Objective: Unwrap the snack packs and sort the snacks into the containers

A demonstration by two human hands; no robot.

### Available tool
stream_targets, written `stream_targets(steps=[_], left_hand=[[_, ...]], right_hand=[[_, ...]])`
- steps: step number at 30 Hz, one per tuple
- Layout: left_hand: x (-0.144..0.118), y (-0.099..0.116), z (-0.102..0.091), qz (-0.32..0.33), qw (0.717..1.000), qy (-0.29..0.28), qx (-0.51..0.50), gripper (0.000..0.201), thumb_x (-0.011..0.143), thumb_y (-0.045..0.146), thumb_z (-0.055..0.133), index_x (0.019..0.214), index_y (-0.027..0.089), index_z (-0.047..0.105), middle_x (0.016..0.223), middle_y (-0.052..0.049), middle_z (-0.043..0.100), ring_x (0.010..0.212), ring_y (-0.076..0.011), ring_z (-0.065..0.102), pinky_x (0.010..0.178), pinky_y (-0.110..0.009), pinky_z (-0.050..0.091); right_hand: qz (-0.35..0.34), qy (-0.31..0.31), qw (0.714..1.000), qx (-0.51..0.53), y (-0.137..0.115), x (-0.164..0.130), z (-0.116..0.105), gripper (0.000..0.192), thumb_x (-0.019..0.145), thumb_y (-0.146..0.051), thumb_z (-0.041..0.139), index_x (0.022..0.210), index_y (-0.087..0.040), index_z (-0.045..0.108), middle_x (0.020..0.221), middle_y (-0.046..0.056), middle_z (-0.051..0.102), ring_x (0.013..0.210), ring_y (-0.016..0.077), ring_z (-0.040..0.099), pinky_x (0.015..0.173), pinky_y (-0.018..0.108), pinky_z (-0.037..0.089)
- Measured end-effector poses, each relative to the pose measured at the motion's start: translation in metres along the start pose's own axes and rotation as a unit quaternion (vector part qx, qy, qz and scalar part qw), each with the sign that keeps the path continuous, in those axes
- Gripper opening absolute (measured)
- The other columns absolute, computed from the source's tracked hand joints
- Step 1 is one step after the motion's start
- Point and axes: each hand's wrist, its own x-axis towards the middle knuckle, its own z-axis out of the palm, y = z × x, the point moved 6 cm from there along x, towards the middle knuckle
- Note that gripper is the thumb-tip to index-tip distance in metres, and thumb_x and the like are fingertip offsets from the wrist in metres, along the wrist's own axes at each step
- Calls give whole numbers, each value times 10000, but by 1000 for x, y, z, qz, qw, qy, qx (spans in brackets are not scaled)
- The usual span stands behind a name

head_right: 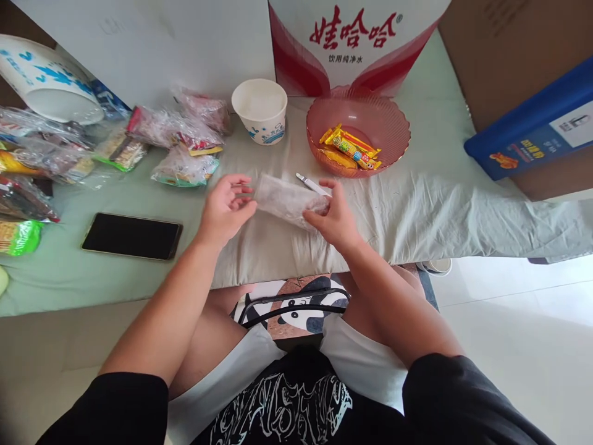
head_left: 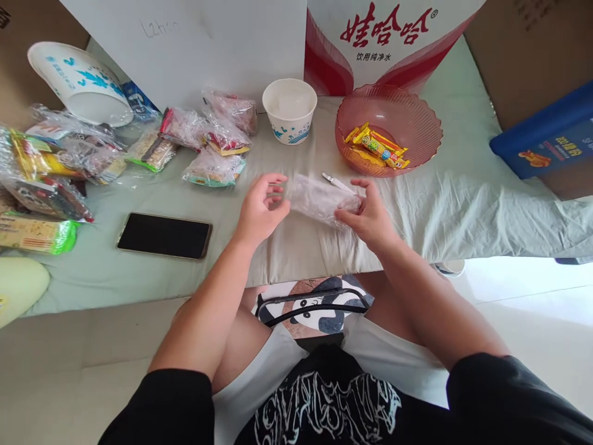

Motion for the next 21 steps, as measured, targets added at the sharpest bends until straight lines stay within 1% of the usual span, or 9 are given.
stream_targets(steps=[2,3,5,7,11,14,17,19,21], left_hand=[[-3,4,0,27,999,43,15,227,754,269,726,961,231,641,1004,-31,653,924,-170,629,877,-307,529],[-5,6,5,36,999,30,19,204,782,298,722,955,227,639,1009,-39,665,940,-179,641,909,-323,529],[-11,10,21,47,998,-44,11,296,793,366,757,1033,223,659,1130,-71,699,1065,-215,664,972,-348,525],[-17,13,37,45,991,-124,-16,473,756,442,822,1150,231,663,1264,-92,693,1177,-249,655,987,-353,525],[-26,11,56,-6,966,-251,-65,438,808,592,782,993,205,694,908,-40,689,850,-197,653,758,-306,512],[-23,10,52,-23,970,-235,-54,401,866,596,724,837,199,672,707,3,574,651,-143,512,613,-286,399],[-21,10,47,-28,973,-219,-59,396,886,559,698,733,200,629,637,19,482,599,-126,417,568,-288,327],[-21,9,47,-39,967,-237,-81,379,881,539,690,724,199,629,648,15,490,606,-126,427,570,-286,334],[-18,8,44,-46,970,-219,-97,308,858,505,704,811,201,672,723,5,565,653,-132,495,604,-279,387]], right_hand=[[-20,28,999,-17,-4,-1,-1,401,696,-319,768,1037,-249,570,716,-68,579,591,109,490,584,270,378],[-33,24,999,-35,-8,-2,1,293,715,-325,757,935,-236,586,700,-57,564,606,110,483,602,278,383],[-66,-13,996,-57,-19,-6,9,189,746,-322,738,781,-218,584,714,-31,571,664,120,497,661,293,407],[-98,-80,991,-40,-27,-13,20,175,772,-318,732,758,-214,592,762,-13,611,722,134,527,716,307,432],[-89,-182,979,36,-27,-23,35,226,844,-417,721,890,-223,614,820,-1,632,704,135,527,683,310,440],[-70,-114,991,26,-17,-18,28,298,840,-443,745,994,-229,605,843,-3,606,690,129,517,651,302,437],[-83,-30,996,25,-15,-11,18,459,751,-421,830,1096,-256,576,1007,22,625,833,153,589,724,302,493],[-85,-66,993,43,-15,-11,21,543,701,-426,864,1133,-265,578,1120,48,638,940,179,621,780,314,521],[-63,-126,989,33,-12,-14,25,449,718,-447,841,1040,-239,608,995,38,654,838,172,608,709,309,498]])
